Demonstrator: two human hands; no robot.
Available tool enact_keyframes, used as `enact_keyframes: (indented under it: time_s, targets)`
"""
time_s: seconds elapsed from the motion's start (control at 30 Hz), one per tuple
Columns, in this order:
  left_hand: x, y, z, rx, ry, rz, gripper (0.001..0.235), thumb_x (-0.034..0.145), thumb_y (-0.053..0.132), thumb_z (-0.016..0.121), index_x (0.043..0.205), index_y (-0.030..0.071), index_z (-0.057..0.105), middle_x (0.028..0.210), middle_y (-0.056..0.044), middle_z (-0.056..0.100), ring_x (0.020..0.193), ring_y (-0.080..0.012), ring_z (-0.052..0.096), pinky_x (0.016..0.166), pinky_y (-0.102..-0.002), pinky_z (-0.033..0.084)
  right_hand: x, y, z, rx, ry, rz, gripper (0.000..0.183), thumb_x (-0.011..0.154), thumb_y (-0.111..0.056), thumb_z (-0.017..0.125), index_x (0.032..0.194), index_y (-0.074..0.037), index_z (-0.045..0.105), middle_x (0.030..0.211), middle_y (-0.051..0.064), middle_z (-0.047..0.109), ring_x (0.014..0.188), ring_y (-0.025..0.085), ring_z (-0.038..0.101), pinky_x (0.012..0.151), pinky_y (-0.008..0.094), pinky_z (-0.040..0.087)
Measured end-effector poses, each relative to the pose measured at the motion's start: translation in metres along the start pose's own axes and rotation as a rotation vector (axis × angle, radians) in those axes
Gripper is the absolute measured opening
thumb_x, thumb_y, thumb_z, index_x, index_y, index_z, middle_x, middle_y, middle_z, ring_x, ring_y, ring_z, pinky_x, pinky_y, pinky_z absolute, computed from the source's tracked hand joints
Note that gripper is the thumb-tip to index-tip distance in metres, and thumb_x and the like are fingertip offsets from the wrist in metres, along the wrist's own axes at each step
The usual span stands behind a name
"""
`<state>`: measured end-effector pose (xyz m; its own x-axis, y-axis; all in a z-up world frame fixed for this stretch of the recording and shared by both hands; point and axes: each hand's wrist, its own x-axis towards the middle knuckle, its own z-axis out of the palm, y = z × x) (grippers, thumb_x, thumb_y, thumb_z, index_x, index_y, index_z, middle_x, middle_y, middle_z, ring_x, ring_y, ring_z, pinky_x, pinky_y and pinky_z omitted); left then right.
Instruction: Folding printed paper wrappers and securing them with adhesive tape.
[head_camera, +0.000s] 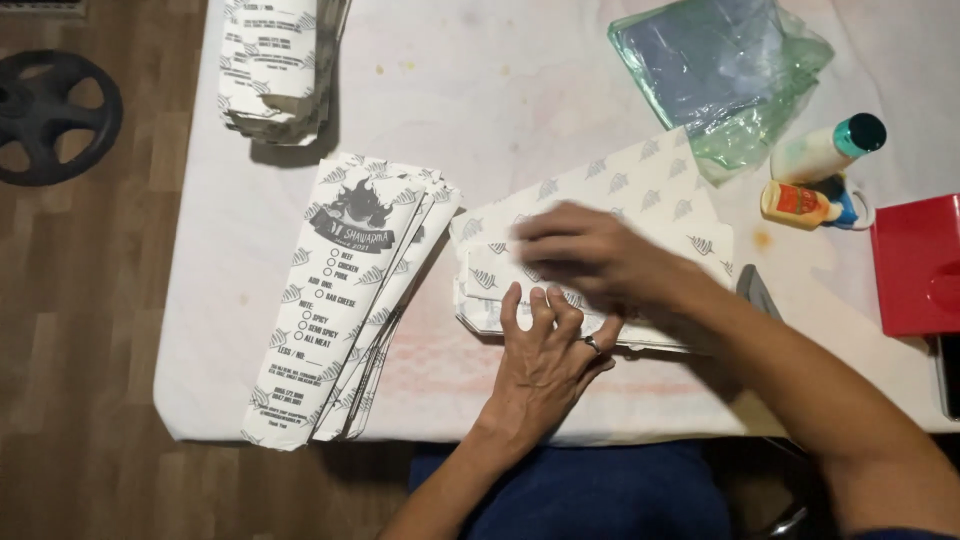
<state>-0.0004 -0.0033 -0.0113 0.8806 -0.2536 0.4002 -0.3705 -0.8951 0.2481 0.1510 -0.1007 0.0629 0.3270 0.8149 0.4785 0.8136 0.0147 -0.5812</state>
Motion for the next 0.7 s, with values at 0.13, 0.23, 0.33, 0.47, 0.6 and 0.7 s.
enact_keyframes:
  time_s: [0.13, 0.23, 0.33, 0.47, 0.6, 0.7]
  targets:
    - [-0.001, 0.000, 0.005, 0.010, 0.021, 0.020, 0.067, 0.090, 0.055, 0.061, 0.151, 0.033, 0.045, 0.123, -0.025, 0.055, 0.124, -0.0463, 0.050, 0.114, -0.076, 0.030, -0.104, 0.007, -0.071, -0.188, 0.073, 0.286, 0.016, 0.088, -0.003, 0.077, 0.104, -0.002, 0.079, 0.117, 0.018, 0.075, 0.101, 0.036, 0.072, 0.087, 0.043, 0.058]
    - [0.000, -0.001, 0.001, -0.012, 0.015, 0.037, 0.064, 0.094, 0.050, 0.061, 0.153, 0.030, 0.045, 0.122, -0.025, 0.055, 0.123, -0.0460, 0.051, 0.114, -0.075, 0.029, -0.141, 0.014, -0.095, -0.278, 0.129, 0.342, 0.021, 0.083, -0.003, 0.082, 0.103, -0.002, 0.080, 0.117, 0.017, 0.076, 0.105, 0.033, 0.073, 0.092, 0.040, 0.057]
    - [-0.001, -0.001, 0.003, -0.031, 0.019, 0.035, 0.065, 0.094, 0.050, 0.058, 0.154, 0.030, 0.043, 0.121, -0.025, 0.055, 0.123, -0.0458, 0.051, 0.115, -0.076, 0.028, -0.127, 0.014, -0.089, -0.255, 0.146, 0.366, 0.020, 0.081, -0.001, 0.084, 0.100, -0.002, 0.079, 0.112, 0.017, 0.077, 0.102, 0.033, 0.074, 0.092, 0.042, 0.059]
    - [0.000, -0.001, 0.004, -0.027, 0.048, 0.043, 0.059, 0.095, 0.050, 0.058, 0.150, 0.030, 0.049, 0.121, -0.025, 0.055, 0.124, -0.0467, 0.049, 0.113, -0.076, 0.029, -0.055, 0.014, -0.027, -0.119, 0.077, 0.208, 0.019, 0.083, -0.003, 0.081, 0.102, -0.003, 0.079, 0.115, 0.019, 0.076, 0.103, 0.034, 0.073, 0.091, 0.044, 0.058]
    - [-0.002, -0.001, 0.010, -0.091, -0.020, -0.015, 0.039, 0.093, 0.054, 0.055, 0.126, 0.035, 0.060, 0.103, -0.004, 0.057, 0.104, -0.0274, 0.053, 0.115, -0.074, 0.025, 0.037, 0.008, 0.034, 0.111, -0.091, -0.083, 0.012, 0.101, -0.010, 0.066, 0.107, -0.002, 0.073, 0.114, 0.016, 0.071, 0.096, 0.037, 0.068, 0.083, 0.047, 0.057]
    - [-0.007, -0.002, 0.020, -0.091, 0.011, -0.023, 0.038, 0.092, 0.059, 0.053, 0.121, 0.037, 0.061, 0.105, -0.003, 0.056, 0.102, -0.0277, 0.052, 0.108, -0.073, 0.031, 0.051, 0.001, 0.040, 0.069, -0.054, -0.139, 0.008, 0.097, -0.005, 0.069, 0.103, 0.001, 0.072, 0.109, 0.019, 0.072, 0.091, 0.036, 0.068, 0.080, 0.044, 0.058]
